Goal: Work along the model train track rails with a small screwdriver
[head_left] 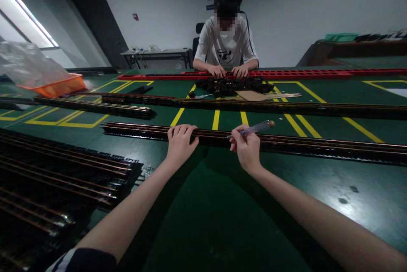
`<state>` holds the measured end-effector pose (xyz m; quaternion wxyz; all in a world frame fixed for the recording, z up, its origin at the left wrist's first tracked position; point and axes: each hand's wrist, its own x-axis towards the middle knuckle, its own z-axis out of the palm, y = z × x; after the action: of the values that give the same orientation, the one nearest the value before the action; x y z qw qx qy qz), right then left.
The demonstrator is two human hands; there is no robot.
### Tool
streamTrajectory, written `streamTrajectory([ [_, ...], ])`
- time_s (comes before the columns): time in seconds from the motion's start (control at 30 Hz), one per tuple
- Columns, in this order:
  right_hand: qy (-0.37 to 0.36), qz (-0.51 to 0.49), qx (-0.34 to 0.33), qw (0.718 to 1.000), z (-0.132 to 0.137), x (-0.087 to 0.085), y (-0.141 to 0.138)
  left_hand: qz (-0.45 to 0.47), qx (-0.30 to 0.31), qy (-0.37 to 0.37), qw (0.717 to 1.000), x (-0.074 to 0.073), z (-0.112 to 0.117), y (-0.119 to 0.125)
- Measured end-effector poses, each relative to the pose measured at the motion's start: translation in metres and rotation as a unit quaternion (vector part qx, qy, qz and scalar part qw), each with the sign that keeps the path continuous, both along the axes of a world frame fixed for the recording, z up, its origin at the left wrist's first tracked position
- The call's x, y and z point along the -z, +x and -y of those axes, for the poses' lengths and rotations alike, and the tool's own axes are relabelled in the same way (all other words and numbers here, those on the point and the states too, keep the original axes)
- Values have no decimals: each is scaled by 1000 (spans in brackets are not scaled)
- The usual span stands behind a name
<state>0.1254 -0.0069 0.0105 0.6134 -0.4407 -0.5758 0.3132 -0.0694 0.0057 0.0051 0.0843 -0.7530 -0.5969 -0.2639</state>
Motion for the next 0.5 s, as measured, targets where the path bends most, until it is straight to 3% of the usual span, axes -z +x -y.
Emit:
streamTrajectory([
  [0.5,4,5,-1,1000,1,-1,0,-15,-9,-1,1000,0,1,5],
])
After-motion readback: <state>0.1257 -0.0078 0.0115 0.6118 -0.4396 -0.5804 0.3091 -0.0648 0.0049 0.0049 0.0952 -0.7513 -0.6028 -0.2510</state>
